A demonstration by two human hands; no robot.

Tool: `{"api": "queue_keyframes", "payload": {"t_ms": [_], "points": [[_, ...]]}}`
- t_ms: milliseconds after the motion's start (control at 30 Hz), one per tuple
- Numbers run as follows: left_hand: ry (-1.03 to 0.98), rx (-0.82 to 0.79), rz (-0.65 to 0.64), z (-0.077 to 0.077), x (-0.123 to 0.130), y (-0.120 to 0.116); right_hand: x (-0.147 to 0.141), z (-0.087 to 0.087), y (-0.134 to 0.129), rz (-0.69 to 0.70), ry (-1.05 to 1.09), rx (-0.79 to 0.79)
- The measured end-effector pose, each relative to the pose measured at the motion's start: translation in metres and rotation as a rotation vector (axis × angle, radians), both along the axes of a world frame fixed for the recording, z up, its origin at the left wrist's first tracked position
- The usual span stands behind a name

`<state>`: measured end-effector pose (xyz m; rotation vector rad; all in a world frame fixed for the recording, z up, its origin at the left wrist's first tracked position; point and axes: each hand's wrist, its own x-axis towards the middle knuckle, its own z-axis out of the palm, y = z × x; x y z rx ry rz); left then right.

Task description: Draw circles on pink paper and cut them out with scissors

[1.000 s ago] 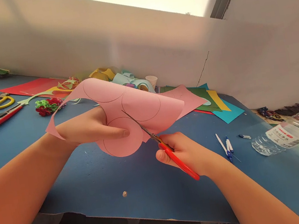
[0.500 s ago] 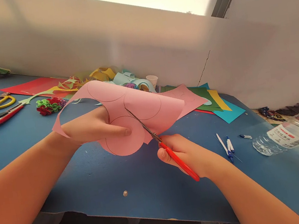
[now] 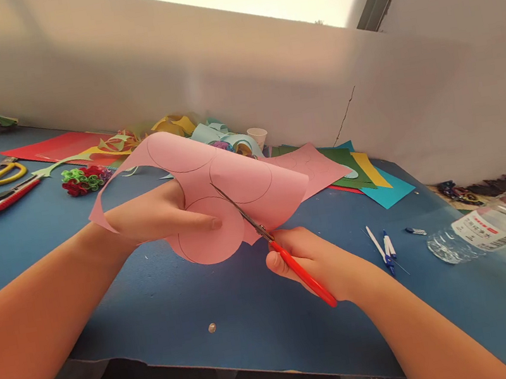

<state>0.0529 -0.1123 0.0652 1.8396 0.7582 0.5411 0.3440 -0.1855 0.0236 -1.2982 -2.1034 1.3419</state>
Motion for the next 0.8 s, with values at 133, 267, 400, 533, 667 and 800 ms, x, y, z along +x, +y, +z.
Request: {"api": "queue_keyframes", "payload": {"t_ms": [133,267,400,533,667,800], "points": [[0.004,0.004,0.008,0.000,-0.001,0.001,-0.001,0.002,0.001,-0.002,-0.009,0.024],[0.047,-0.007,0.011,0.001,0.000,-0.001,-0.001,0.004,0.000,-0.001,-0.031,-0.020],[0.047,-0.013,0.006,0.002,0.000,-0.001,0.001,0.004,-0.001,-0.007,-0.046,-0.026],[0.043,0.016,0.003,0.000,-0.001,0.001,0.004,0.000,0.000,-0.003,-0.047,-0.033],[0.016,0.016,-0.023,0.000,-0.002,0.003,0.009,-0.006,0.001,-0.016,-0.038,-0.024],[0.037,0.011,-0.019,0.001,-0.002,0.002,0.011,-0.009,0.002,-0.017,-0.048,-0.029]]}}
